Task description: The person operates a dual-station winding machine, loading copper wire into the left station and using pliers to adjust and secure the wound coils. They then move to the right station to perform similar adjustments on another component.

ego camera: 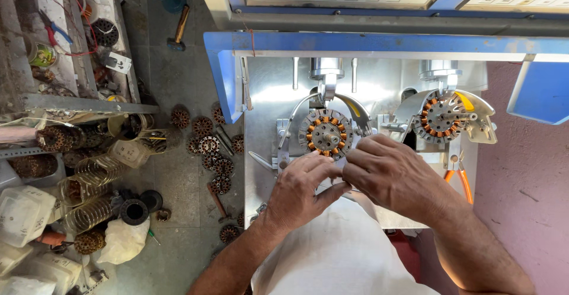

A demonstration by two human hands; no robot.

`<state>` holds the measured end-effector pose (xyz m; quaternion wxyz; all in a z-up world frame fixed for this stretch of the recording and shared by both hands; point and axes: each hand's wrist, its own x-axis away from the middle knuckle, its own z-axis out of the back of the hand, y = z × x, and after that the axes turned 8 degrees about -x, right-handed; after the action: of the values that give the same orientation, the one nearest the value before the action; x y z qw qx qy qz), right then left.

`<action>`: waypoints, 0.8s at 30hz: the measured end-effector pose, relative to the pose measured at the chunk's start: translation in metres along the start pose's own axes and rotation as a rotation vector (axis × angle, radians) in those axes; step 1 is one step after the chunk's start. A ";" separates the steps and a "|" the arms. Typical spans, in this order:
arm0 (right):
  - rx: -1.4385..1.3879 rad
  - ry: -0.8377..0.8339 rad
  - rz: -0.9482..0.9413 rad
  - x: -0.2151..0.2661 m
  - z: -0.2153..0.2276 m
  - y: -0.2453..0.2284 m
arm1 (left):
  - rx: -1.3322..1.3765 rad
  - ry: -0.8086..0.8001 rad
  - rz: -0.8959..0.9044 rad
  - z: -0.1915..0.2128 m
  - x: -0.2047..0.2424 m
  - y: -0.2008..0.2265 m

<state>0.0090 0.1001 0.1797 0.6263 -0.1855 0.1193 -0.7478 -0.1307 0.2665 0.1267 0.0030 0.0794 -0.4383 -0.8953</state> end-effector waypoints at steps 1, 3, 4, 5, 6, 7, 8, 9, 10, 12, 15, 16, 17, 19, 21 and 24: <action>-0.013 0.034 0.041 -0.001 0.001 0.001 | -0.036 -0.033 -0.014 0.001 0.001 0.002; -0.037 0.102 0.125 -0.007 0.000 0.008 | -0.060 -0.039 -0.072 0.003 0.003 0.006; -0.037 0.137 0.147 -0.011 -0.001 0.016 | -0.046 -0.016 -0.116 0.004 0.004 0.008; -0.036 0.171 0.169 -0.017 -0.001 0.027 | -0.031 0.006 -0.159 0.005 0.006 0.009; -0.031 0.209 0.187 -0.020 -0.001 0.035 | -0.007 -0.010 -0.165 0.006 0.006 0.010; -0.061 0.239 0.163 -0.018 -0.001 0.040 | 0.016 -0.027 -0.170 0.006 0.005 0.010; -0.091 0.268 0.140 -0.015 0.001 0.045 | 0.039 -0.043 -0.174 0.007 0.005 0.011; -0.122 0.298 0.117 -0.012 0.001 0.047 | 0.024 -0.060 -0.152 0.008 0.005 0.013; -0.181 0.192 0.012 -0.006 0.002 0.045 | 0.009 -0.076 -0.126 0.008 0.005 0.015; -0.295 -0.025 -0.198 0.015 0.005 0.034 | 0.014 -0.100 -0.119 0.008 0.008 0.018; -0.443 -0.088 -0.159 0.040 0.008 0.011 | 0.056 -0.124 -0.182 0.009 0.007 0.022; -0.459 -0.078 -0.151 0.049 0.010 0.005 | 0.062 -0.141 -0.205 0.009 0.008 0.023; -0.476 -0.069 -0.143 0.055 0.012 0.001 | 0.069 -0.159 -0.227 0.009 0.008 0.025; -0.459 0.037 -0.047 0.052 0.014 0.009 | 0.228 -0.167 -0.164 0.011 0.006 0.025; -0.525 0.158 0.068 0.046 0.016 0.018 | 0.492 -0.137 -0.156 0.013 0.005 0.025; -0.738 0.298 0.227 0.031 0.010 0.029 | 0.952 -0.083 -0.167 0.014 0.005 0.017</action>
<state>0.0341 0.0645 0.1809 0.5721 -0.2731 0.4883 -0.5998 -0.1386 0.2673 0.1477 -0.1231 0.0710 -0.7910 -0.5950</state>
